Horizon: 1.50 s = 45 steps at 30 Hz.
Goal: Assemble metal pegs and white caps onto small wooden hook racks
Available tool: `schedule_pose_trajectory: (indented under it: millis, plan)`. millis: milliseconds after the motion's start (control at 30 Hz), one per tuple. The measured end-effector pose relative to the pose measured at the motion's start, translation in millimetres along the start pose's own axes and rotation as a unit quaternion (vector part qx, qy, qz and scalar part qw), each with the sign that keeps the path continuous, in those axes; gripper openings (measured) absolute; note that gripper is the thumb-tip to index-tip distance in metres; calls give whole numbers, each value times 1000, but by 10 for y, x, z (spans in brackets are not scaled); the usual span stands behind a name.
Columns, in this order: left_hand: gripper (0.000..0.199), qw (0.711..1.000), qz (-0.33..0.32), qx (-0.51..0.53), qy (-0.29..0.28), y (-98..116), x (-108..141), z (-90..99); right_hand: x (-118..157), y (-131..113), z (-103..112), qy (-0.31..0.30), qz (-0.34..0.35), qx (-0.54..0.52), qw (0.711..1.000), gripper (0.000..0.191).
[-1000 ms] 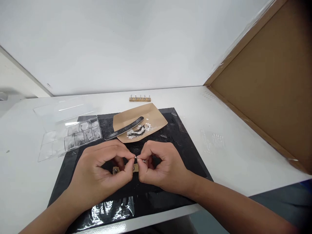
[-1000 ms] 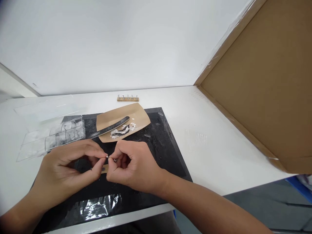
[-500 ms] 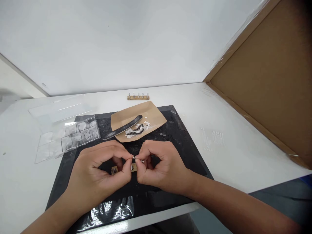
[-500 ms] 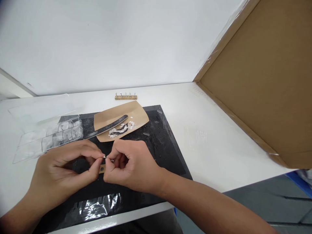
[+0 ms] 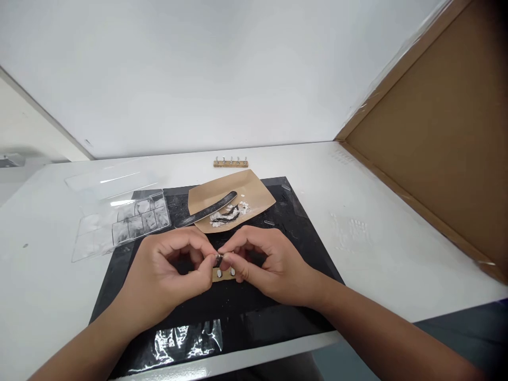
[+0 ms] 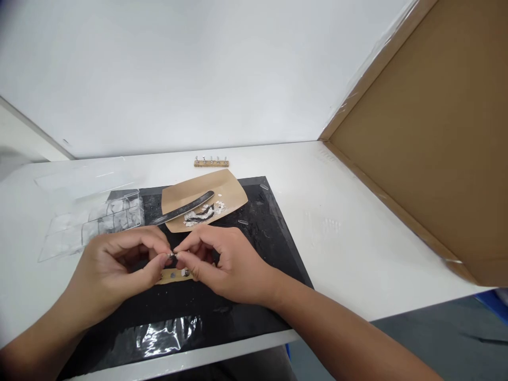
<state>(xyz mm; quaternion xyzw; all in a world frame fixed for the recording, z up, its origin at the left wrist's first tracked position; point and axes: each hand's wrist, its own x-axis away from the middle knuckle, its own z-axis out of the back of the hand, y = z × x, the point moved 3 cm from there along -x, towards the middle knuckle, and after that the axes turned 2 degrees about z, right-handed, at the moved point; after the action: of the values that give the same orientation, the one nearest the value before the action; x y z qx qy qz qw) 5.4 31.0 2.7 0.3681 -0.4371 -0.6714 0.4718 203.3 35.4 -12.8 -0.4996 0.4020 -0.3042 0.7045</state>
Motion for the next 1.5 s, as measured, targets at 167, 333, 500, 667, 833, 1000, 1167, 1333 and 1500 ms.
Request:
schedule_pose_trajectory:
  millis: [167,333,500,667,833,1000,1167,1333,1500]
  plan:
    - [8,997,50,56,-31,-17,-3,-24,-15,34,25,-18,-12,-9,1000,15]
    - [16,989,88,104,-57,-43,-8,-57,-1,78,-8,-40,-30,-34,998,18]
    - [20,988,101,109,-51,-35,-6,-69,3,82,-31,-29,-25,-46,998,13]
    - [24,988,105,106,-32,-55,5,-73,1,78,-72,-33,-20,-53,998,12]
    - [23,988,103,109,-35,-89,34,-85,2,66,-84,-46,-18,-42,998,12]
    - [13,997,57,49,-22,-39,11,-53,2,66,-76,-66,-11,-20,998,13]
    - [8,996,-55,-60,45,25,-54,67,12,105,-75,-62,-20,-27,997,14]
    - [6,931,-180,-257,185,14,-96,195,-8,103,-9,-18,-22,18,999,12]
    - [11,929,-155,-287,177,-125,-189,264,-33,84,46,17,-23,41,999,13]
